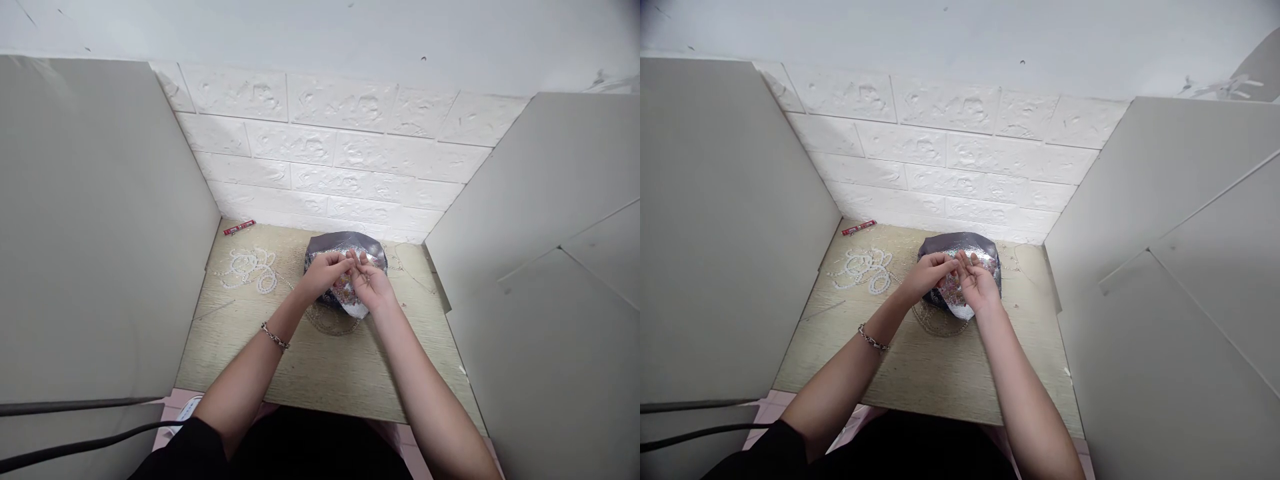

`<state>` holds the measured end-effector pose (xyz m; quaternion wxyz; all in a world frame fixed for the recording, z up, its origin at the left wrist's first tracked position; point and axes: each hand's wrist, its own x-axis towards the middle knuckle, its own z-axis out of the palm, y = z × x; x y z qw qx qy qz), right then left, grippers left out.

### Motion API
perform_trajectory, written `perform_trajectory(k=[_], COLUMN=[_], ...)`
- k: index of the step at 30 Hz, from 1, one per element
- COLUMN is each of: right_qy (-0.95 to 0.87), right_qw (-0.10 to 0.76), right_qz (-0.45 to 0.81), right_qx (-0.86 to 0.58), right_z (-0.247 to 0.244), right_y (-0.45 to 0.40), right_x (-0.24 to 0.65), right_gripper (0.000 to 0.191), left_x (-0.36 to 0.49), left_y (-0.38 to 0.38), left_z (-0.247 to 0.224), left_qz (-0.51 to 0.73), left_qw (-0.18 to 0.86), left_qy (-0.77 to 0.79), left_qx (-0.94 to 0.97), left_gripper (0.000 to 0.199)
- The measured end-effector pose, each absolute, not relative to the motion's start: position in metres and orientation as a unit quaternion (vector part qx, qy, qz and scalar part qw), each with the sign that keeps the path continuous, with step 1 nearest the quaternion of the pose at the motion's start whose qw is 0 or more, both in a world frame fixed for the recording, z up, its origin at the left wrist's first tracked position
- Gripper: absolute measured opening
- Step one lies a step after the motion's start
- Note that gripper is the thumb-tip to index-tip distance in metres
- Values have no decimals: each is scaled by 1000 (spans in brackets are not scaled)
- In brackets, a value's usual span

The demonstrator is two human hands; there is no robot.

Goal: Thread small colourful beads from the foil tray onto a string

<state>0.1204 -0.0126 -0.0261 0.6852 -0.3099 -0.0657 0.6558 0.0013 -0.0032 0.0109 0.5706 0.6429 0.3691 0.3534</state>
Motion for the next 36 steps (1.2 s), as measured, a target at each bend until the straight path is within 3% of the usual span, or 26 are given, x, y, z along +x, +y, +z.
perform_trajectory(k=[10,18,31,36], right_qy=[-39,-7,-7,-127], right_qw=[712,728,680,692], right_qz=[638,622,686,684], right_qx=[-292,-288,-258,-192], right_z=[-21,-15,-15,15], right_y=[-13,-14,-18,-30], right_x=[123,123,129,148], right_gripper=[17,18,23,20], left_x=[1,3,10,8], left_y=[-1,-2,4,8], left_z=[5,4,-2,-7], left_qz=[315,324,392,457], left_qw=[567,565,582,570], left_qy=[350,354,366,363], left_qx=[676,671,612,579], left_gripper=[27,26,21,24])
